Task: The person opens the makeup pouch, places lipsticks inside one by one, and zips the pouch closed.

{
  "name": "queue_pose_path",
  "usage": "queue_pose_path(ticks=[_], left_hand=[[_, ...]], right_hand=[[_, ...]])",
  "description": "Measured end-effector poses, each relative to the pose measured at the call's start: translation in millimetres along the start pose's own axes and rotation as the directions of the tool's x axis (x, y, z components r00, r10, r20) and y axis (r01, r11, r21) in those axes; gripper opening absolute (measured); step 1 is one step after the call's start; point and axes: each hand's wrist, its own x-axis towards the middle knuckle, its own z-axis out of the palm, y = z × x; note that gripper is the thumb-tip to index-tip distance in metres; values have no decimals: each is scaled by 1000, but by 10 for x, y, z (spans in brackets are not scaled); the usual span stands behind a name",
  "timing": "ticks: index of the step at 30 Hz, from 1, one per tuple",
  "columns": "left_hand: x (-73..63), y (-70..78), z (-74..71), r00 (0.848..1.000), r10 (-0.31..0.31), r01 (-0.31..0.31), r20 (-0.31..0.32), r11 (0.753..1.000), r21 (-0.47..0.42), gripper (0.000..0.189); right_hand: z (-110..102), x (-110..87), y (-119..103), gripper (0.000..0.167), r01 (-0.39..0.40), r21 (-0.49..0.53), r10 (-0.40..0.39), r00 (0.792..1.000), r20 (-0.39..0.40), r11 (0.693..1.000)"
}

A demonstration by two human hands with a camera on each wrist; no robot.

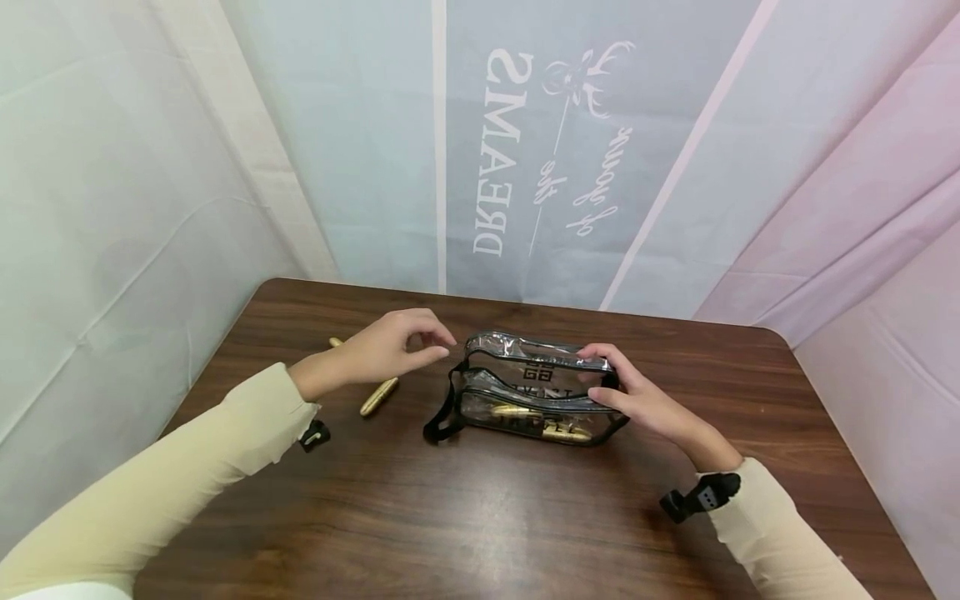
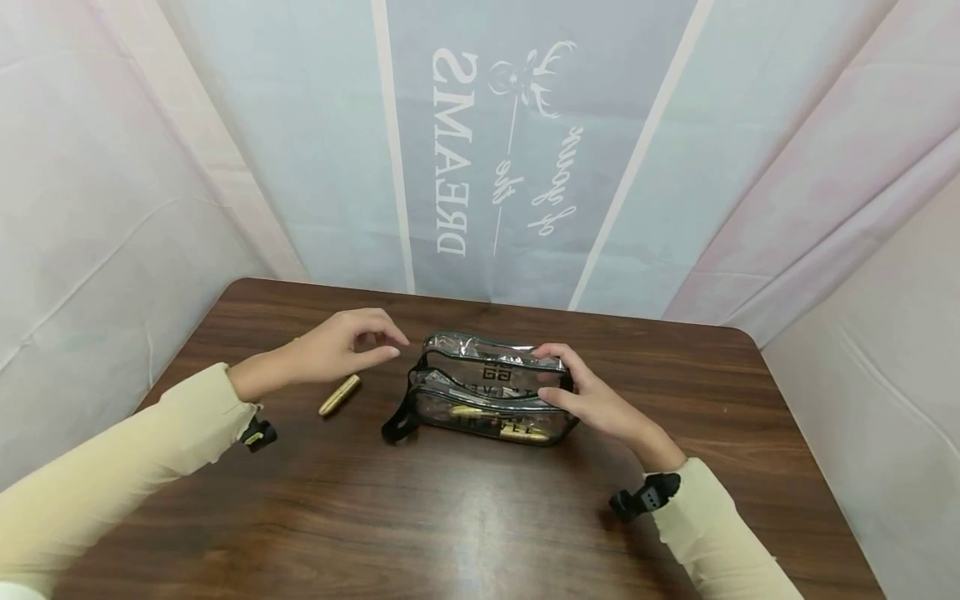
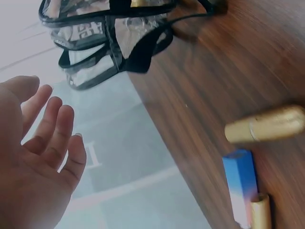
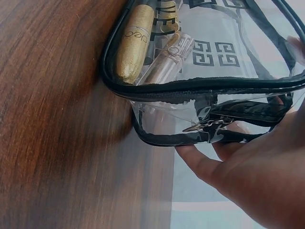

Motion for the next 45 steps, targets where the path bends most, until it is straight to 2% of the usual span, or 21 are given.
queue_pose_path(ticks=[6, 13, 22, 29, 32, 36, 45], left_hand=[[-160, -76, -88, 999, -31, 30, 8, 999, 40, 13], [-350, -182, -162, 997, -79, 79, 13, 997, 27, 13], [-598, -354, -142, 994, -110, 110, -6, 994, -17, 13], [-742, -469, -111, 991, -129, 129, 44, 992, -3, 14], [-786, -489, -89, 983, -175, 174, 65, 985, 13, 13], [-844, -510, -46, 964, -253, 253, 78, 967, 13, 18], [-901, -593, 112, 934, -348, 344, 83, 937, 59, 28]], right_hand=[[-12, 10, 5, 47, -13, 2, 13, 1000, 4, 1000], [-46, 28, 11, 47, -22, 7, 21, 1000, 13, 1000], [-74, 44, 15, 47, -33, 7, 33, 999, 16, 999], [-95, 52, 8, 46, -44, 15, 44, 999, 23, 999], [-103, 60, 3, 46, -51, 17, 51, 998, 25, 999], [-114, 71, -6, 46, -60, 26, 60, 998, 30, 998], [-146, 90, 1, 46, -66, 36, 65, 997, 36, 997]])
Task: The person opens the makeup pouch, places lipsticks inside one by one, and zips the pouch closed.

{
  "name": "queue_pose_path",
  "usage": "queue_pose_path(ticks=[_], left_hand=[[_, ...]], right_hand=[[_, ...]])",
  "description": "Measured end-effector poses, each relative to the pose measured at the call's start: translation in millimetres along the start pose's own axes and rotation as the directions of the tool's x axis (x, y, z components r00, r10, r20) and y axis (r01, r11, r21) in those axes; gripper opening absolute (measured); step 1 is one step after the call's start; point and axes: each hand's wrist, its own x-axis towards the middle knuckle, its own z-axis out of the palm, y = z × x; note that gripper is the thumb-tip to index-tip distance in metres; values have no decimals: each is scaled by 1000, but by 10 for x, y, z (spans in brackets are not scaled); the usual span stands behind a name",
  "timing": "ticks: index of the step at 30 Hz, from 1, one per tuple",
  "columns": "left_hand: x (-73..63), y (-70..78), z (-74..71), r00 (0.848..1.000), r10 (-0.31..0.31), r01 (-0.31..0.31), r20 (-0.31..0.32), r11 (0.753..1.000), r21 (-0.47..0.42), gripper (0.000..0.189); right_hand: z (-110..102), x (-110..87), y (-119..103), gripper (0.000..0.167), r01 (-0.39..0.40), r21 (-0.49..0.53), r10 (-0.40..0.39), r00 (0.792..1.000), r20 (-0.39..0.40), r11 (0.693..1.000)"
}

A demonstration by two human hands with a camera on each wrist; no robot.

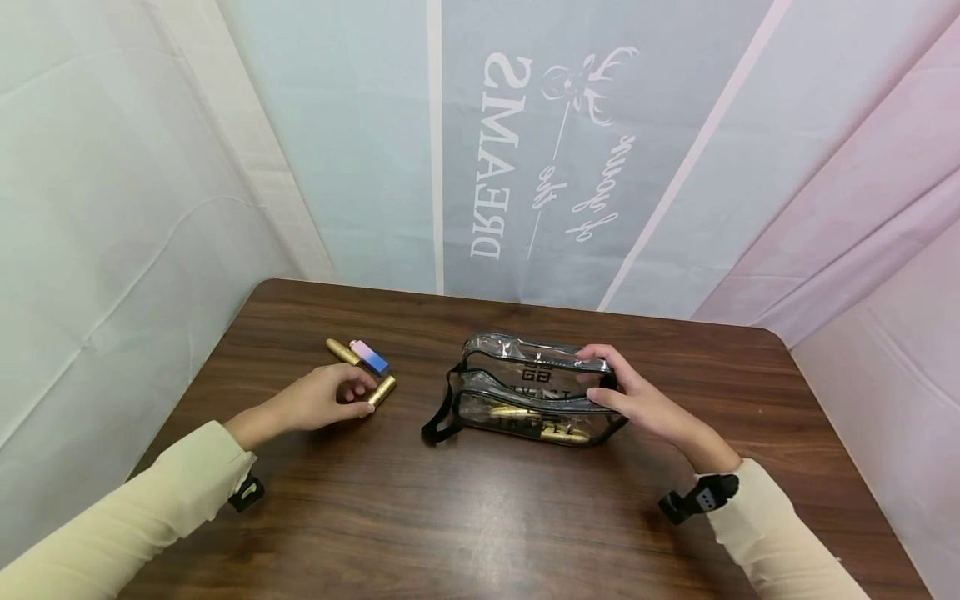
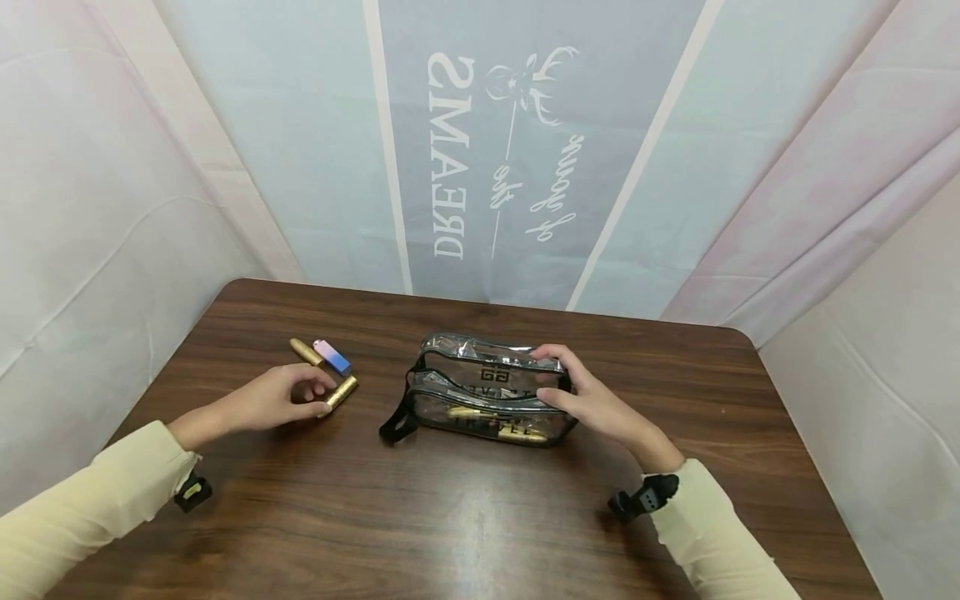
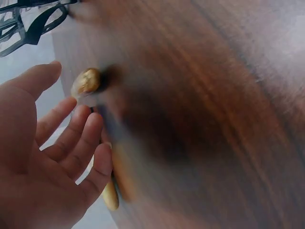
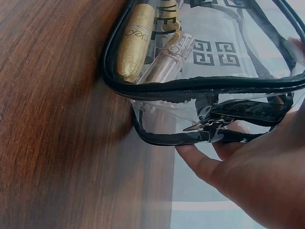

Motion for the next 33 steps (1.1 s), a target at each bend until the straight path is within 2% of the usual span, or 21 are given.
queue_pose_path(ticks=[11, 23, 33], left_hand=[[7, -46, 135, 999, -33, 33, -31, 999, 14, 29], [35, -135, 183, 999, -17, 18, -38, 1000, 26, 24], [118, -141, 246, 999, 14, -13, -48, 1000, 22, 20]], right_hand=[[50, -22, 15, 46, 4, -2, -4, 1000, -12, 1000], [73, -43, 42, 46, 20, -27, -21, 1000, -20, 999], [79, -40, 57, 46, 15, -29, -15, 1000, -22, 999]])
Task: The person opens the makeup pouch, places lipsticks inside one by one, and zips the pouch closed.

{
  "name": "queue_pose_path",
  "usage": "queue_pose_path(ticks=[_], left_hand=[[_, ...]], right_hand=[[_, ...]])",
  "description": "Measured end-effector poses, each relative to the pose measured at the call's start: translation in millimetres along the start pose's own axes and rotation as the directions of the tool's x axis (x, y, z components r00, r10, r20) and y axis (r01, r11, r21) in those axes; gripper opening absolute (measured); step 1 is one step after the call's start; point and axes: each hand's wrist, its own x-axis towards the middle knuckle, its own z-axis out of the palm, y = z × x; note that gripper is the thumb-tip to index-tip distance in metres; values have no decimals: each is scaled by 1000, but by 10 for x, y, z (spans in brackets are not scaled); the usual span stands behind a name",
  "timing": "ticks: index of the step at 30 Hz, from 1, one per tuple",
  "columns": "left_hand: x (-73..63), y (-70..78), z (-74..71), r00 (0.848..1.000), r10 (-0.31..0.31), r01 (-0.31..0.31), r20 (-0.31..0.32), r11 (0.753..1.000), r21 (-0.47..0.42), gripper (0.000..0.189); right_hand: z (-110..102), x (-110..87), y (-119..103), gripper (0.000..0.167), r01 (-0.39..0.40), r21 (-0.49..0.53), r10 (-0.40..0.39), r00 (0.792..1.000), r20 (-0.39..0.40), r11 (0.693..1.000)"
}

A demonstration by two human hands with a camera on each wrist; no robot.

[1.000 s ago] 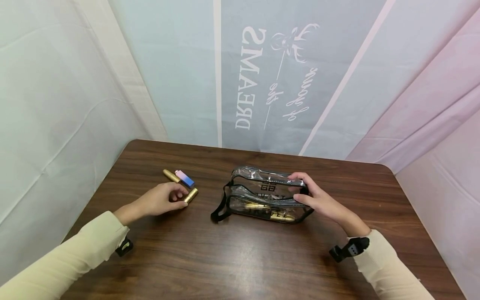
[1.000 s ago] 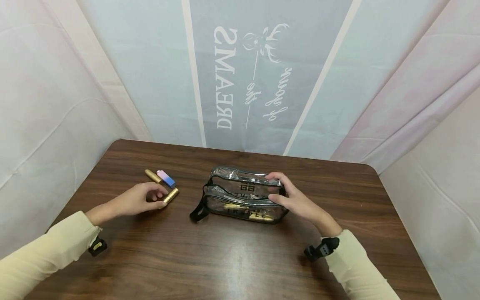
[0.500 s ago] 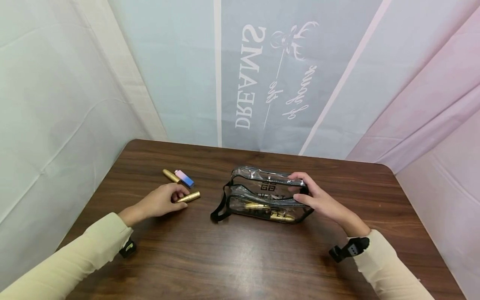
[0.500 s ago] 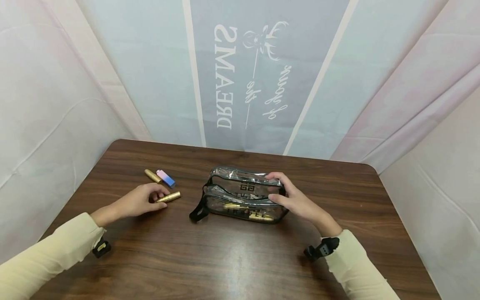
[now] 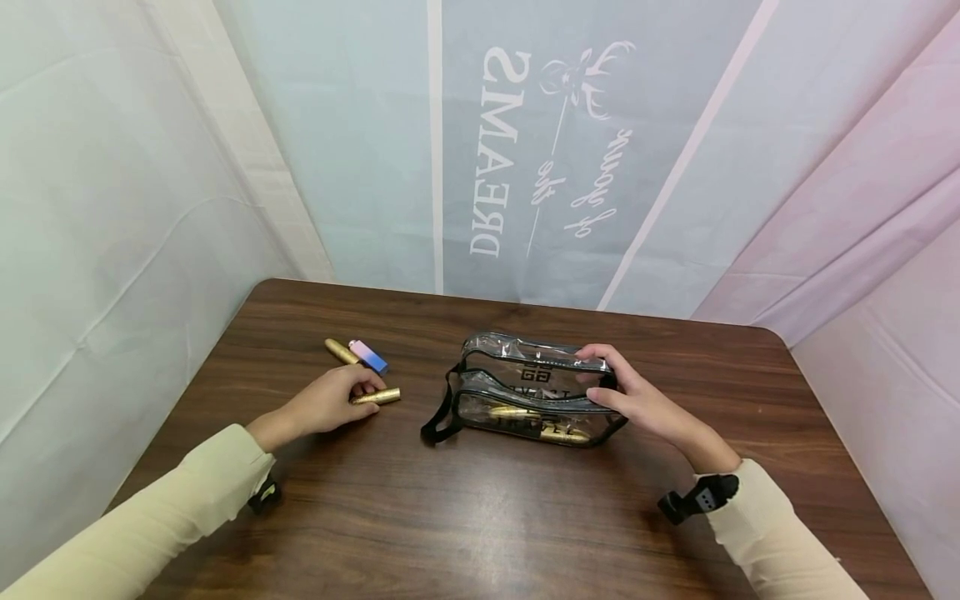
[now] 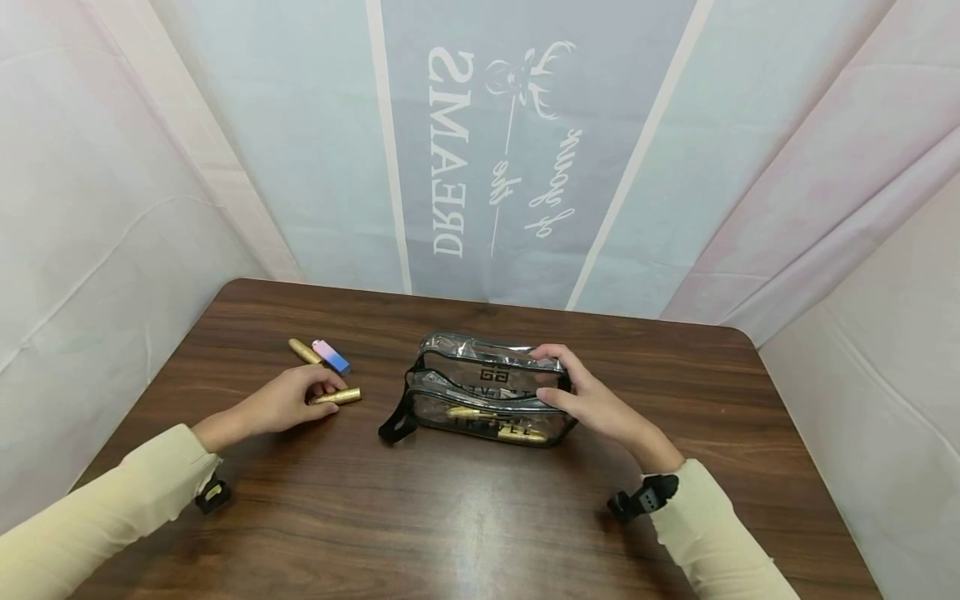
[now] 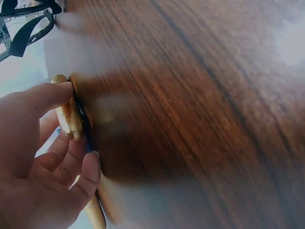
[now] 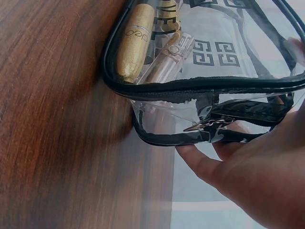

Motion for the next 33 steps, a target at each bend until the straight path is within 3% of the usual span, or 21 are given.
queue_pose_path(ticks=[12, 26, 33], left_hand=[[60, 45, 23, 999, 25, -24, 21, 999, -23, 18], [131, 127, 52, 994, 109, -110, -28, 993, -47, 17], [151, 186, 10, 993, 119, -121, -20, 989, -90, 16]], right_hand=[[-11, 18, -35, 46, -17, 16, 17, 1000, 5, 1000], [-29, 35, -44, 46, -26, 14, 26, 1000, 3, 1000], [-36, 42, -34, 46, -33, 19, 33, 999, 5, 999]])
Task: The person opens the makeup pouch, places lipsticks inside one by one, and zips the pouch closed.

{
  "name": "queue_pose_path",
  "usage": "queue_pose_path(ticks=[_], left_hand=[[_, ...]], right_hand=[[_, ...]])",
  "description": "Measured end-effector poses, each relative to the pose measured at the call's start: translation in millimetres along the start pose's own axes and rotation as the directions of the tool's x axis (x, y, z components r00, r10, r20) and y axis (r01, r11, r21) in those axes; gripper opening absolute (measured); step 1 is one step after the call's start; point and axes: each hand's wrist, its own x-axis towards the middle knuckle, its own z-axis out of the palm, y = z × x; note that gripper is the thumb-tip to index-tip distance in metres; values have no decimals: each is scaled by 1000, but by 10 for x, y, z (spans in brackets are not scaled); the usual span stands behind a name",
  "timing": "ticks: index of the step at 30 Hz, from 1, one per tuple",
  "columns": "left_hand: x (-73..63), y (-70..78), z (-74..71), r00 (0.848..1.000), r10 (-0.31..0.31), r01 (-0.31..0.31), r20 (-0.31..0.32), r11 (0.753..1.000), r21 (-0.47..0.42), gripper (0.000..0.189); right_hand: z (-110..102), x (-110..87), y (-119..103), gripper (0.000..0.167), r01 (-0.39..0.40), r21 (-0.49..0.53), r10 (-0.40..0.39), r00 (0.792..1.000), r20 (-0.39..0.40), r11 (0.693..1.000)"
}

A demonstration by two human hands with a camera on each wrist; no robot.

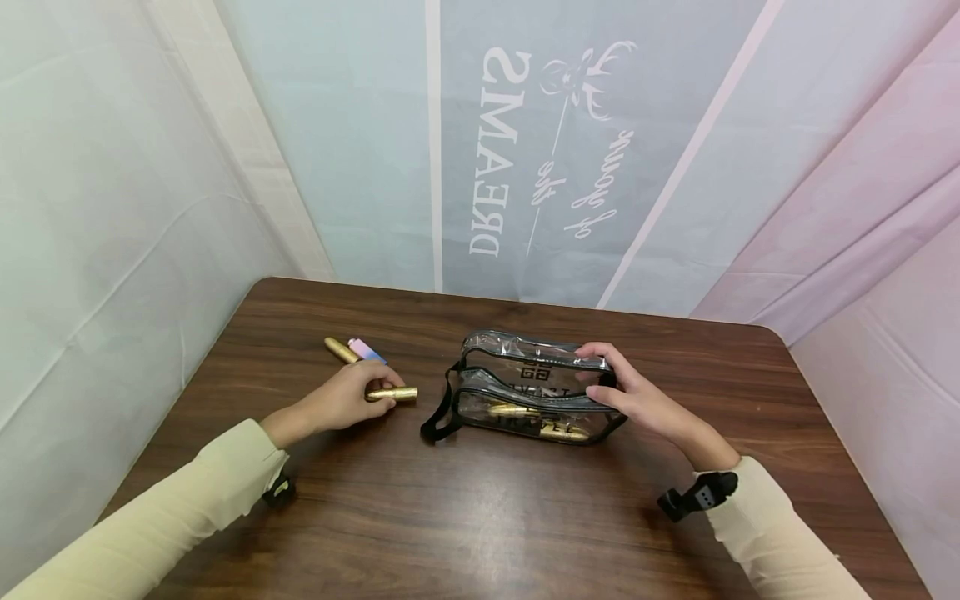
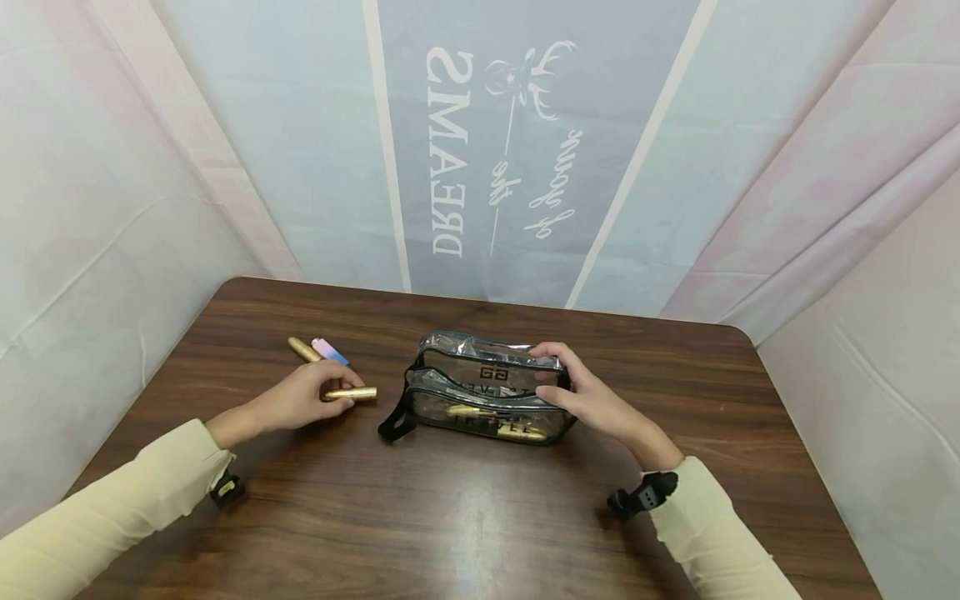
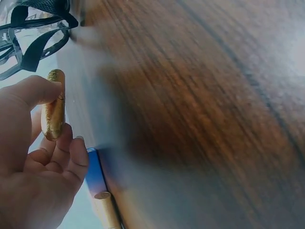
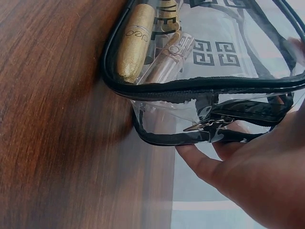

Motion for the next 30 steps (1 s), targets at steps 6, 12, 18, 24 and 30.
queue_pose_path(ticks=[6, 12, 18, 24, 30], left_hand=[[21, 35, -35, 1000, 9, -9, -10, 1000, -28, 19], [39, 62, -78, 999, 41, -43, -32, 997, -58, 21], [64, 109, -130, 996, 68, -71, -61, 997, -44, 22], [91, 154, -188, 997, 45, -48, -55, 998, -46, 23], [97, 202, -244, 998, 34, -37, -53, 997, -63, 24]], right_hand=[[-3, -1, 13, 46, -2, 9, 2, 1000, 4, 1000], [-1, 1, 1, 46, 6, 9, -6, 1000, 4, 1000], [2, 2, -9, 46, 10, 18, -10, 1000, 5, 1000], [2, -5, -14, 46, -4, 24, 4, 1000, 11, 1000], [-1, -6, -14, 46, -7, 26, 7, 1000, 13, 1000]])
